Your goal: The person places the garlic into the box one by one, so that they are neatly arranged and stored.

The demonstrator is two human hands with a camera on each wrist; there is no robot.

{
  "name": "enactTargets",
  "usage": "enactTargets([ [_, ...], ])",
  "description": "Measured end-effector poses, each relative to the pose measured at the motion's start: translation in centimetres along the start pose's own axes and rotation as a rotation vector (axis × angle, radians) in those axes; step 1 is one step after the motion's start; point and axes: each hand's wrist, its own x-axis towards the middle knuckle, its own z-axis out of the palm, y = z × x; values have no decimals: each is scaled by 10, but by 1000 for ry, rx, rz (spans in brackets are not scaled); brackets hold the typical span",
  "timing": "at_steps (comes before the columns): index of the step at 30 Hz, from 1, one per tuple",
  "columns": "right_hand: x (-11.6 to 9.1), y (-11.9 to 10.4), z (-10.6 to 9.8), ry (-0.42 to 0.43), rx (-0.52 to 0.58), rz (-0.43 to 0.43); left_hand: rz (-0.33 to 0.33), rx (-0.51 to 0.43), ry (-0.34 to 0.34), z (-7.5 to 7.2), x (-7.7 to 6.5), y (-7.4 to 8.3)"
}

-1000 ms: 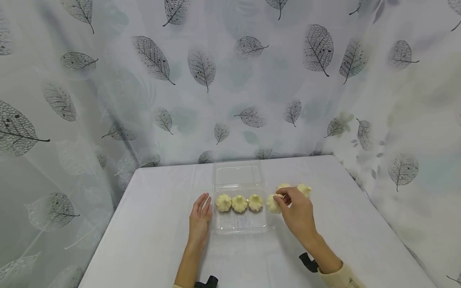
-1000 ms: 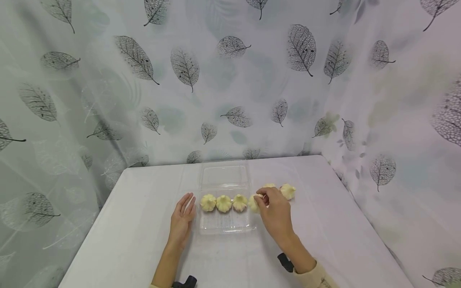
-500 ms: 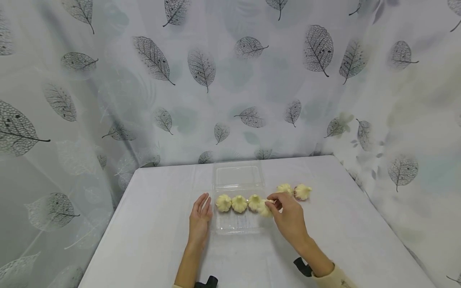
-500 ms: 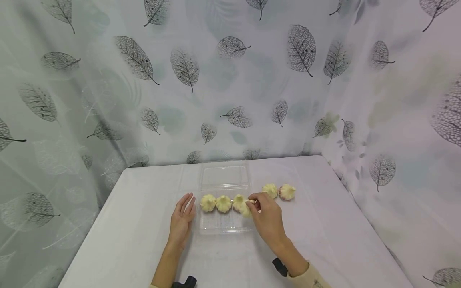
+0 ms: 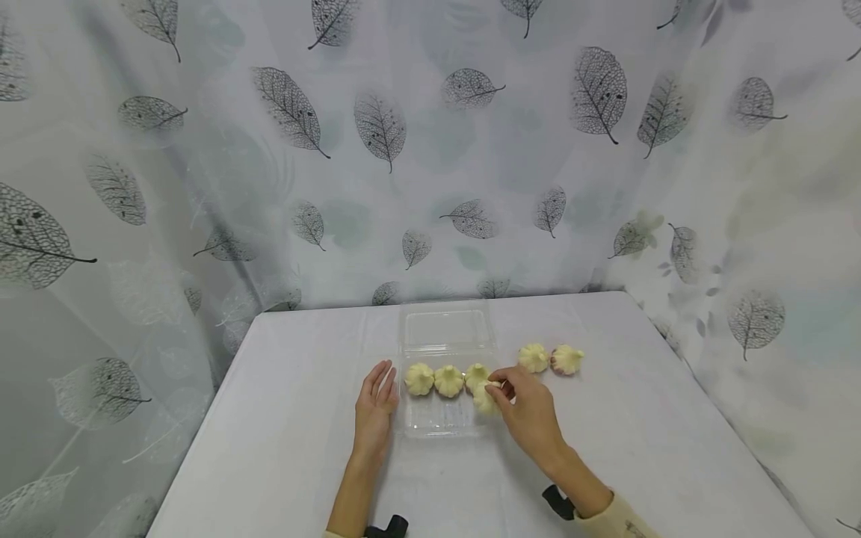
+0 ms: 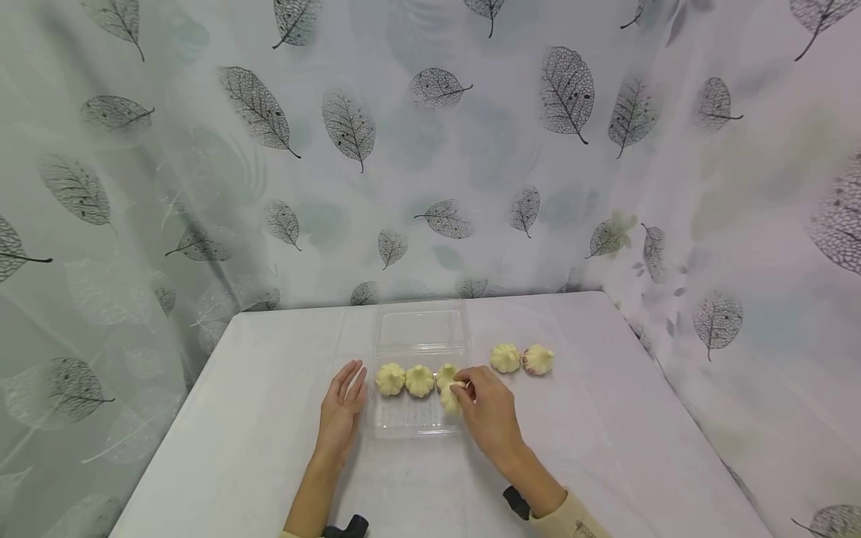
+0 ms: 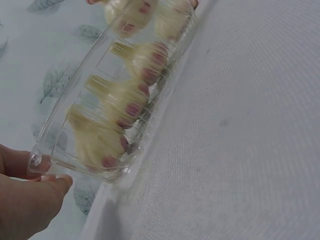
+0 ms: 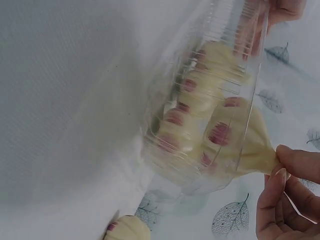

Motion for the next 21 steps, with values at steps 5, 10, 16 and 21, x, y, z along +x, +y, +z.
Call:
enactTargets([
  [5,-4,3,8,-23,5,-5,-9,-5,8,0,1,0],
  [10,-6,5,13,-34,10,-10,-14,-3,1,0,1,0],
  [16,-8,6,14,-84,0,27,-24,15,2,1,1,1],
  [21,-8,8,15,-128,-22,59,-22,18,3,1,1,1],
])
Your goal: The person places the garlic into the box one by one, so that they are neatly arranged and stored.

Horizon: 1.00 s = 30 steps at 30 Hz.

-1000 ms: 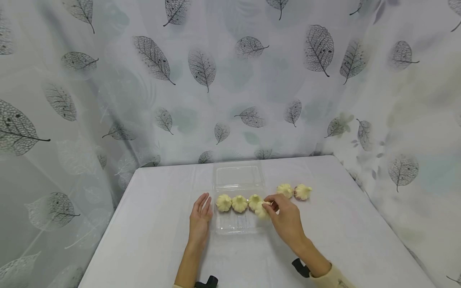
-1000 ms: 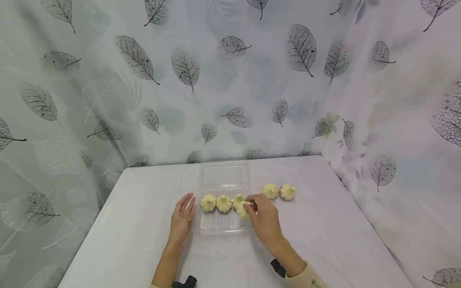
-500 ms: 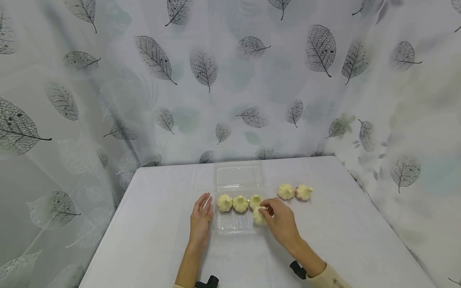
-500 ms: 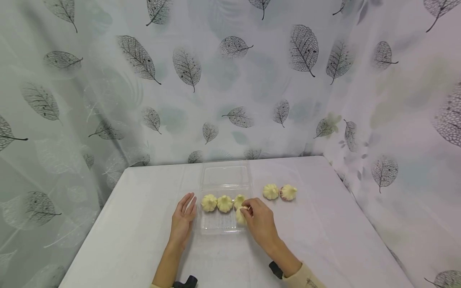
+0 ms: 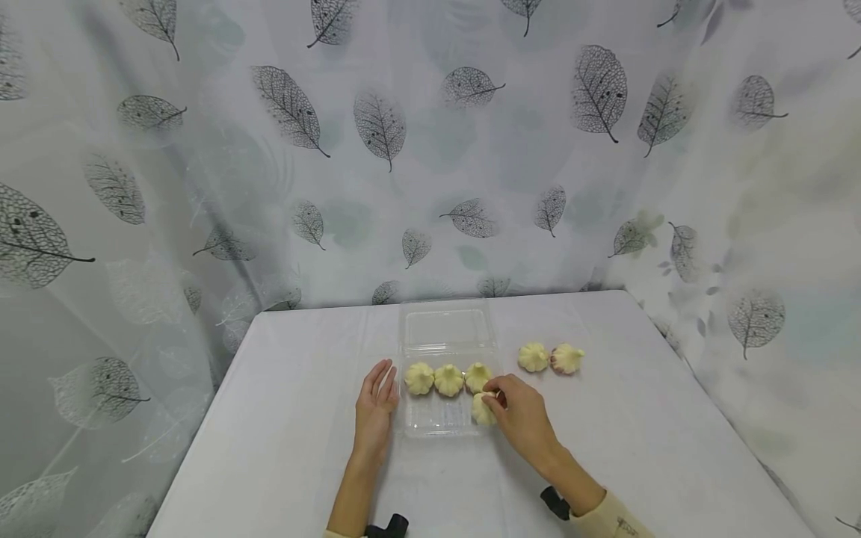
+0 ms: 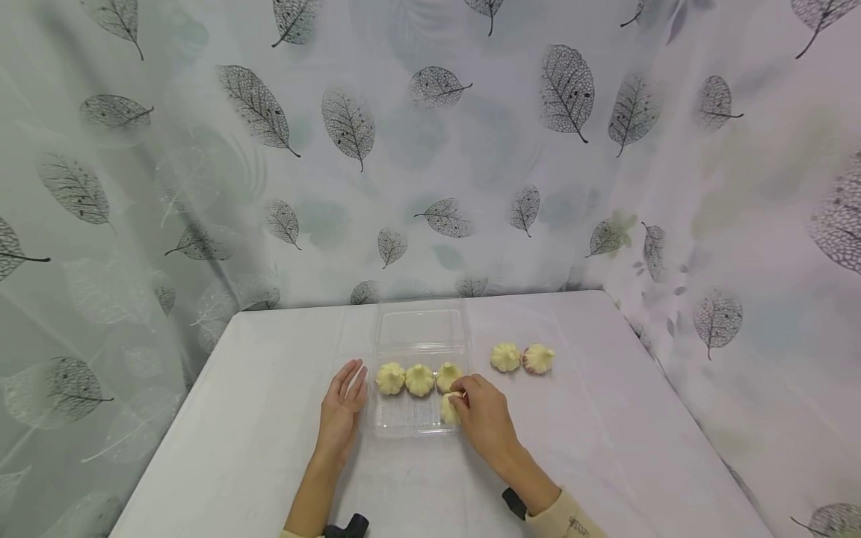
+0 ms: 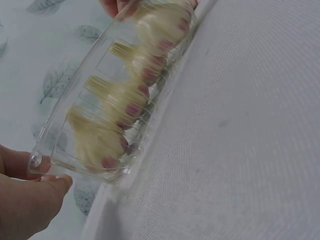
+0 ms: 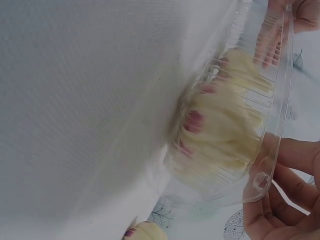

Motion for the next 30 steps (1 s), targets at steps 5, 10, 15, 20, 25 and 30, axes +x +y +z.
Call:
enactTargets([
  [5,-1,2,0,-15,-14,4,0,-8,2,0,0,0],
  [10,-1,1,-2,-16,-1,-14,-1,-9,4,0,1,-1],
  [15,1,0,-9,-23,-4,2,-2,-5,6,-1,0,-1],
  [20,6,4,-20,21,-18,11,-1,-1,7,0,0,-2],
  [25,12,21,-33,111,-58,-4,-3,-2,9,0,-1,-1],
  [30,18,34,-49,210,-87,-1,-1,-7,14,0,0,-2],
])
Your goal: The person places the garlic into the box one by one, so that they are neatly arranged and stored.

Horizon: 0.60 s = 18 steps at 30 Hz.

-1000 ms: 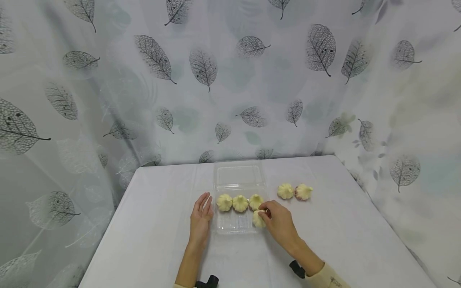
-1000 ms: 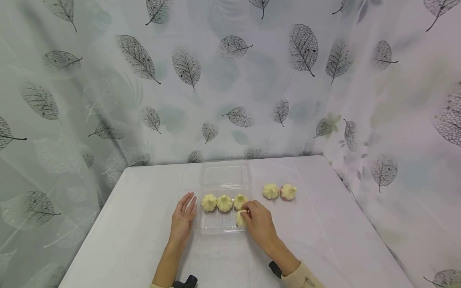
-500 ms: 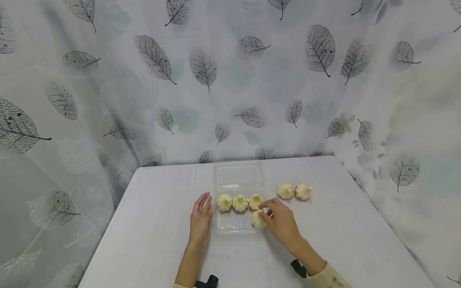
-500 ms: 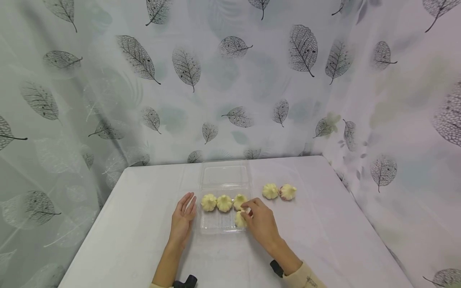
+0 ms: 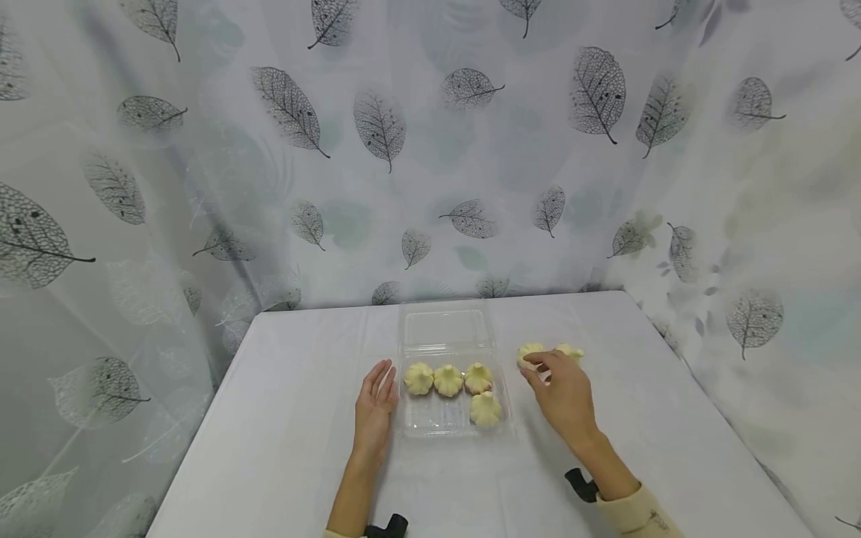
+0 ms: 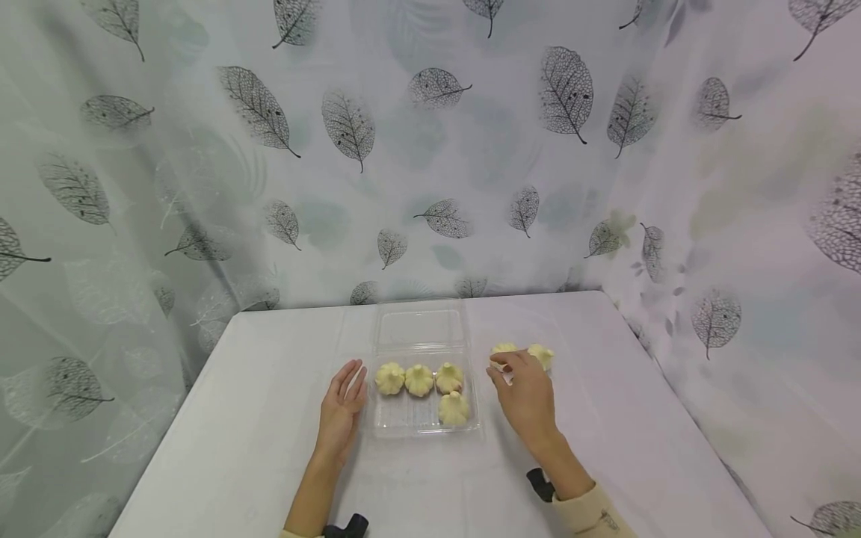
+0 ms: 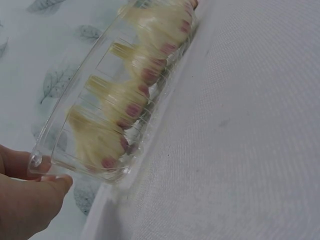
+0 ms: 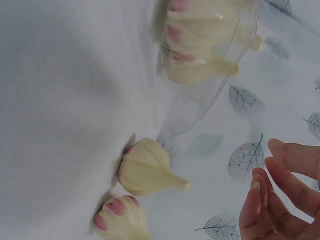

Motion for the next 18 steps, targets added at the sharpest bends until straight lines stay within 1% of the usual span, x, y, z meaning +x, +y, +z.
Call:
enactTargets([
  [7,11,20,-15,104,-16,85,0,8,5,0,0,0],
  [10,14,31,-19,126,-41,122,0,5,5,0,-1,0],
  [13,15,40,-22,119,-67,166,0,5,4,0,-1,0],
  [18,14,50,-27,65,-113,248,6,6,-5,0,-1,1],
])
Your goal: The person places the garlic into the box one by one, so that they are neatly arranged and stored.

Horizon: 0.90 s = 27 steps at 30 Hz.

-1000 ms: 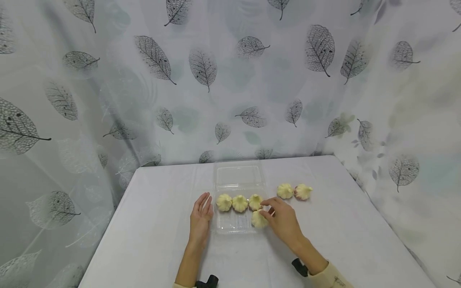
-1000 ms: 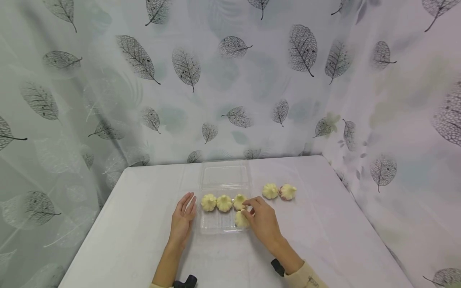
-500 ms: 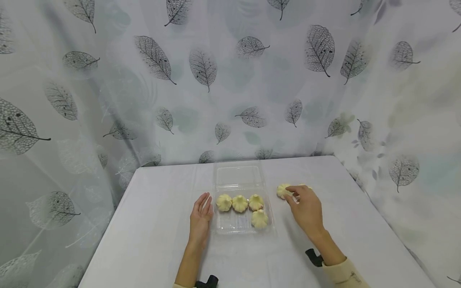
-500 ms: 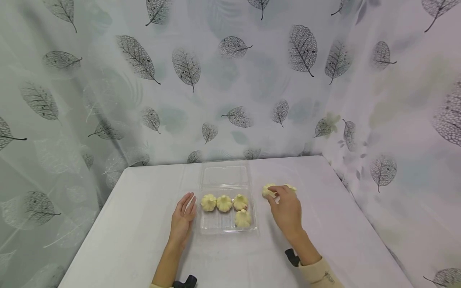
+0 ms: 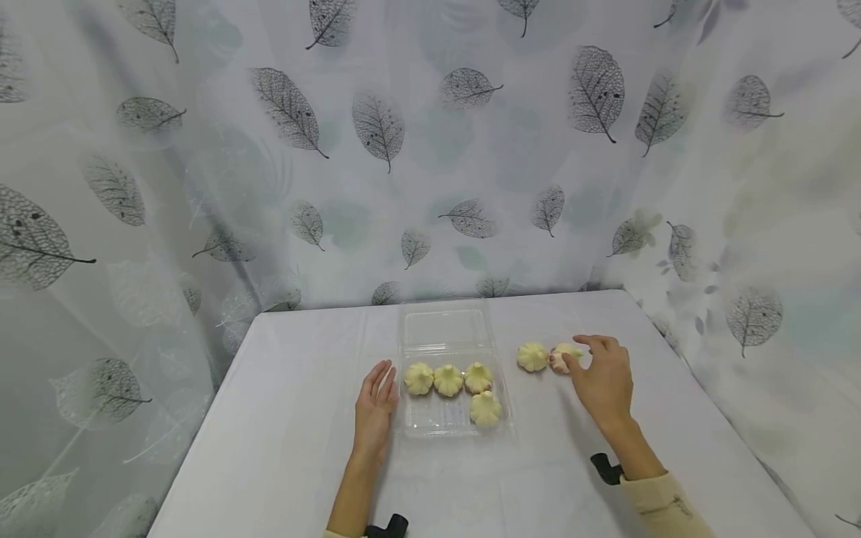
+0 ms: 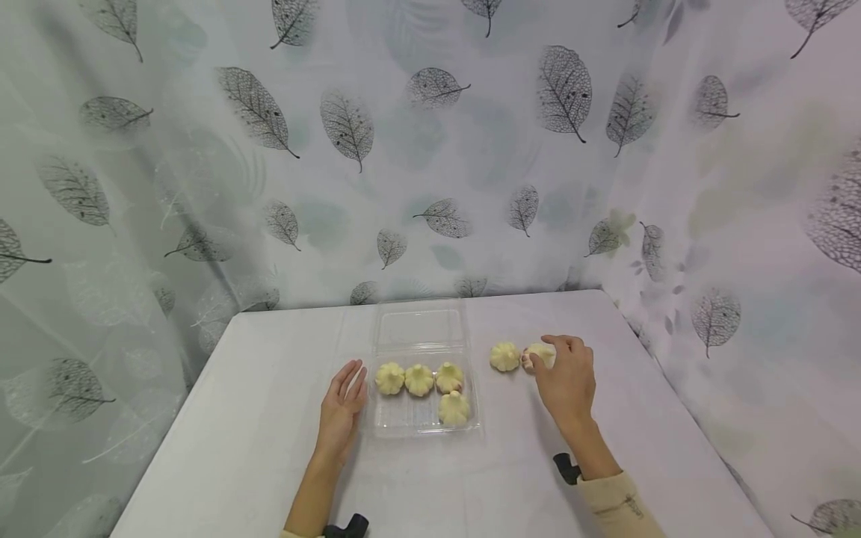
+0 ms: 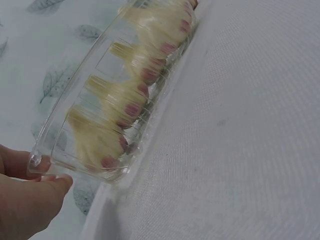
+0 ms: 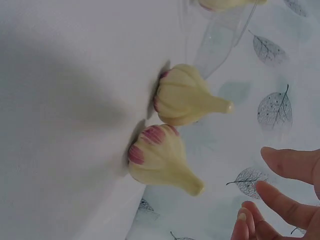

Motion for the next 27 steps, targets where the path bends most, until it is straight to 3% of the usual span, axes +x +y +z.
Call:
enactTargets([
  [6,5,9,-2,-77,-49,45,-1,-10,9,0,0,1],
  [10,8,16,1,-103,-49,32,17,-2,2,-1,1,0],
  [15,9,28,9,-77,5,-21,23,3,-1,-1,1,0],
  [27,12,41,19,-19,36,-3,8,-12,-5,1,0,1],
])
